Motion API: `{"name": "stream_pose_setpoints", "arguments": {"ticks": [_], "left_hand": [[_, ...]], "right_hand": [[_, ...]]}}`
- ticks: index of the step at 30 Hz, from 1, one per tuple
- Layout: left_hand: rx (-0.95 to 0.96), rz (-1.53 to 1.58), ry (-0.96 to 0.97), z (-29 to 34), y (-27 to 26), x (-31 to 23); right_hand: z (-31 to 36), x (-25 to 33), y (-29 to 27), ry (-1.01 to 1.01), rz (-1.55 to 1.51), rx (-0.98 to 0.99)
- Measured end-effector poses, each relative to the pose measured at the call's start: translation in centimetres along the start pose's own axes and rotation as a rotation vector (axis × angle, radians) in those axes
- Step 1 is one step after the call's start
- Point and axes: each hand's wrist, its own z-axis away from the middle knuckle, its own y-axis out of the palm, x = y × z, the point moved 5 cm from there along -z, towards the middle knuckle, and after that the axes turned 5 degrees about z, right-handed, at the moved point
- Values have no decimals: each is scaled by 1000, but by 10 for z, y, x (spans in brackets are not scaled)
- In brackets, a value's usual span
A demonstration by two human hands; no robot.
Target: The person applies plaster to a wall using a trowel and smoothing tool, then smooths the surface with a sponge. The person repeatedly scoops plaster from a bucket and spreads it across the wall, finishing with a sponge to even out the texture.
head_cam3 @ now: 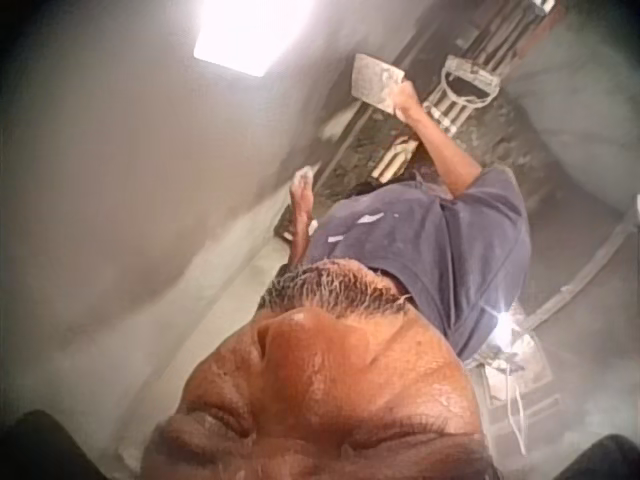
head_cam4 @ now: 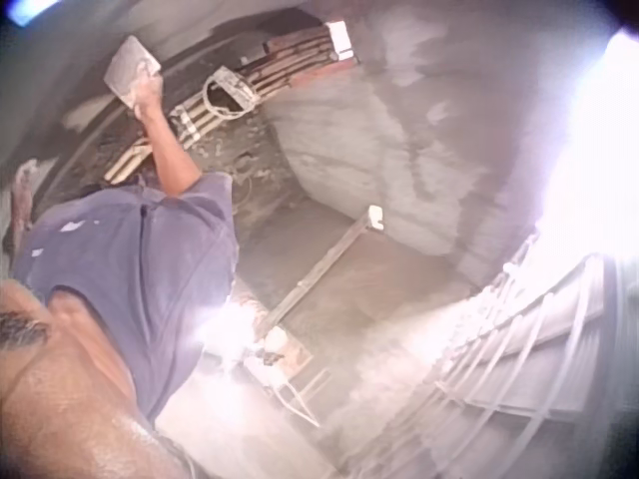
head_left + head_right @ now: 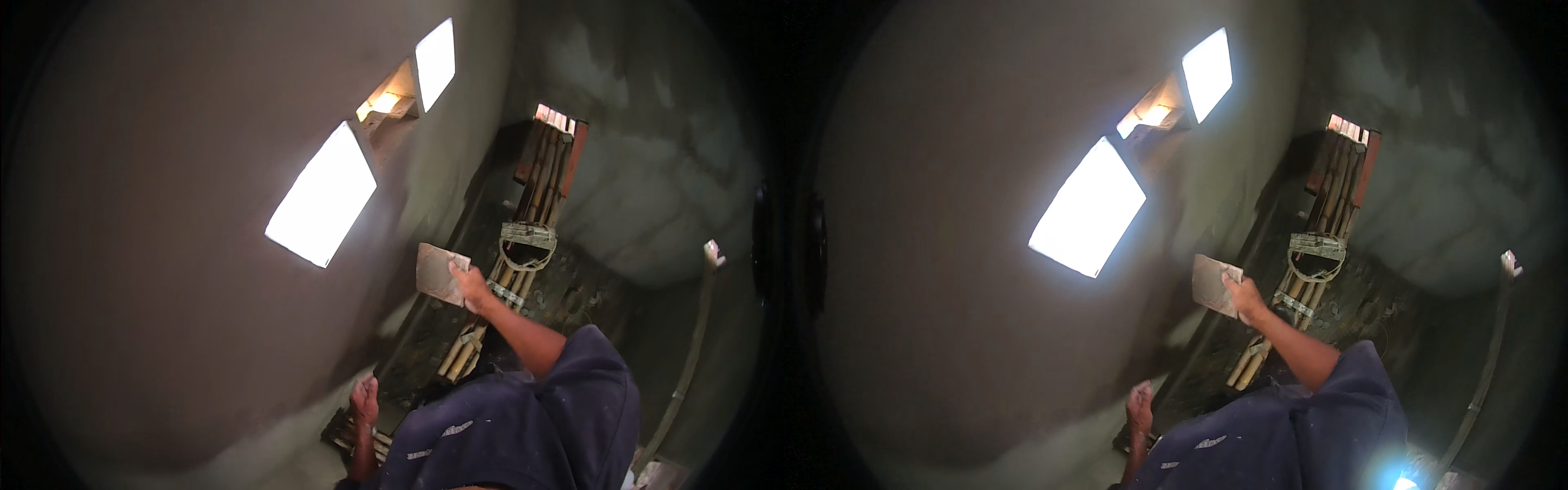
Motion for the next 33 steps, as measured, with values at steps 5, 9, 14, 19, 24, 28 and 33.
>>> {"name": "stream_pose_setpoints", "arguments": {"ticks": [5,9,14,19,24,28,33], "left_hand": [[-4,10,406,-37,59,-161],[-37,-14,445,-63,111,-190],[202,522,141,-72,131,-194],[296,667,61,-87,142,-204],[269,545,137,-100,162,-221],[208,356,212,-107,175,-239],[101,193,327,-114,173,-260]], "right_hand": [[21,45,35,46,332,188],[68,55,87,36,402,384],[85,55,103,45,304,575],[84,79,92,-29,310,504],[82,103,85,-184,451,448],[83,117,74,-335,633,217],[99,146,64,-675,880,-264]]}}
